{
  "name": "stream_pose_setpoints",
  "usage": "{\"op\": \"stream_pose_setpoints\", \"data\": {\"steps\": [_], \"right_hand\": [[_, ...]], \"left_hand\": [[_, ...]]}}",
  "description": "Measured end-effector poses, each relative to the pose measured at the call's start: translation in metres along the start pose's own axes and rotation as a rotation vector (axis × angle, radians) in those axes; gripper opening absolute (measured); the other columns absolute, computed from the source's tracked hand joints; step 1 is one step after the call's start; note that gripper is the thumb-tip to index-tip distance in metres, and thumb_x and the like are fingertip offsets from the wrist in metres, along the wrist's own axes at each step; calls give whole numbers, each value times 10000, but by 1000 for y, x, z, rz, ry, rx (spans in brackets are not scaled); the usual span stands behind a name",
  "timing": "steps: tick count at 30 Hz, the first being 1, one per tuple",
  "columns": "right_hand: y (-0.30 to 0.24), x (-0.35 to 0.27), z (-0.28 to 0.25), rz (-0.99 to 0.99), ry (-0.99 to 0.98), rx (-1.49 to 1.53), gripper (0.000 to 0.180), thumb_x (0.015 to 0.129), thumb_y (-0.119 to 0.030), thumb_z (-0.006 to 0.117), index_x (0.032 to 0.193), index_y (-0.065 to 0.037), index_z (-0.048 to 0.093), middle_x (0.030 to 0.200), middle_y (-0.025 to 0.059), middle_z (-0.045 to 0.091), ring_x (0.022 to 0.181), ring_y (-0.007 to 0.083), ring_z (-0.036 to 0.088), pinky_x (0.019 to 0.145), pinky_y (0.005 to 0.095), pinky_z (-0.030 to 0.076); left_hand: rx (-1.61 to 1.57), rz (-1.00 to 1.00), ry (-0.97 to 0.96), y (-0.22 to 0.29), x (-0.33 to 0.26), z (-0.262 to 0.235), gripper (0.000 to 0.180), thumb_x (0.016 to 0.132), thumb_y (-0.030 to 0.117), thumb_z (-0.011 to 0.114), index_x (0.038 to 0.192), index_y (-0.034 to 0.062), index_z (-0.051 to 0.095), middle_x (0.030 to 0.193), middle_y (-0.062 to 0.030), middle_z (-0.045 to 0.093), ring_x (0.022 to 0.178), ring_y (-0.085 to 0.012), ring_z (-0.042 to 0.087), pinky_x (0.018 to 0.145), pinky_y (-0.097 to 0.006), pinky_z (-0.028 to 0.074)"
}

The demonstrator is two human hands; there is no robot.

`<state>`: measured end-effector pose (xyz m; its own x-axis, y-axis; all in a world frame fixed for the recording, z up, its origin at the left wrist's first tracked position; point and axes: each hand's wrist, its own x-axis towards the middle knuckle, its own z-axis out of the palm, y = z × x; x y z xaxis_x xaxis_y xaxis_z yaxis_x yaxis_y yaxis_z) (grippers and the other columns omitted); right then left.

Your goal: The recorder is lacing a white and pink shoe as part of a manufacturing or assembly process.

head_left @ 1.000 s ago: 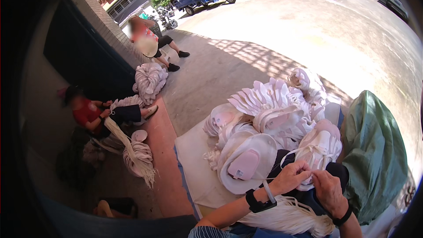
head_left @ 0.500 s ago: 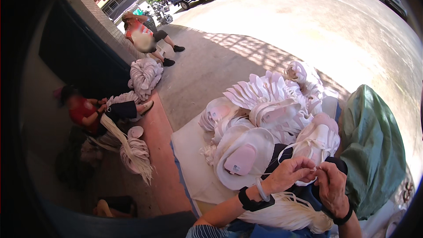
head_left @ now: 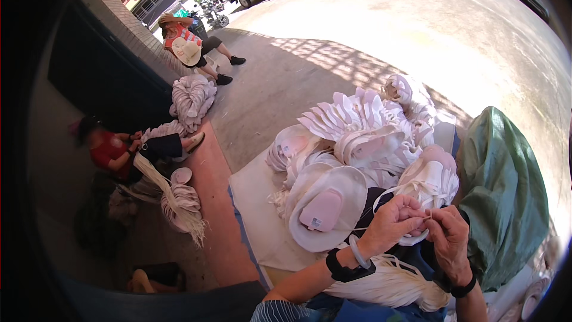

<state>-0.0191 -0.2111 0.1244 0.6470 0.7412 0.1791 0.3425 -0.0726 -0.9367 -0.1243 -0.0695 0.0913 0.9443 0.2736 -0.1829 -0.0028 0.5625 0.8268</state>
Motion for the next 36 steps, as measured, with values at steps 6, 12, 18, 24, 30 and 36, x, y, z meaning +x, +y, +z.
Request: {"op": "stream_pose_setpoints", "data": {"steps": [6, 12, 18, 24, 30, 36], "right_hand": [[8, 5, -1, -63, -45, -15, 173, 830, 26, 663, 999, -10, 677, 810, 91, 598, 621, 139, 578, 529, 252, 449], [20, 10, -1, -5, -72, 48, 146, 865, -67, 648, 996, -2, 658, 818, 107, 585, 688, 195, 586, 609, 292, 471], [24, 8, -12, -27, -45, 154, 117, 899, -89, 621, 980, -7, 645, 798, 68, 584, 700, 137, 582, 604, 247, 464], [19, 2, -23, 360, -250, 430, 153, 984, -132, 501, 1025, -26, 603, 780, 0, 602, 636, 51, 548, 587, 206, 464], [30, 0, -24, 320, -194, 440, 171, 995, -106, 476, 1077, 1, 581, 824, 16, 620, 664, 57, 575, 626, 213, 500], [35, 0, -31, 337, -200, 698, 229, 995, -96, 481, 1159, 23, 587, 865, 43, 634, 705, 76, 610, 671, 232, 539]], "left_hand": [[84, 4, 40, 1, 5, 5, 220, 923, 11, 583, 1109, -6, 467, 1045, -133, 626, 951, -170, 647, 772, -292, 583], [236, -20, 91, 14, 9, 7, 226, 915, 22, 600, 1100, -10, 474, 999, -133, 641, 881, -162, 667, 735, -263, 586], [332, -54, 64, 13, 20, 9, 229, 902, 50, 627, 1082, -22, 505, 1024, -149, 661, 861, -153, 674, 679, -254, 574], [759, 136, 145, 25, 74, -17, 332, 890, 107, 628, 1168, -36, 516, 1148, -170, 611, 1030, -198, 621, 808, -274, 513], [1299, 122, 98, 0, 145, -38, 615, 833, 291, 683, 1278, -72, 461, 1223, -243, 565, 1139, -296, 558, 912, -383, 473], [1059, 18, 103, -34, 169, -91, 718, 808, 332, 730, 1285, -114, 431, 1188, -222, 588, 1050, -235, 605, 854, -326, 509]]}}
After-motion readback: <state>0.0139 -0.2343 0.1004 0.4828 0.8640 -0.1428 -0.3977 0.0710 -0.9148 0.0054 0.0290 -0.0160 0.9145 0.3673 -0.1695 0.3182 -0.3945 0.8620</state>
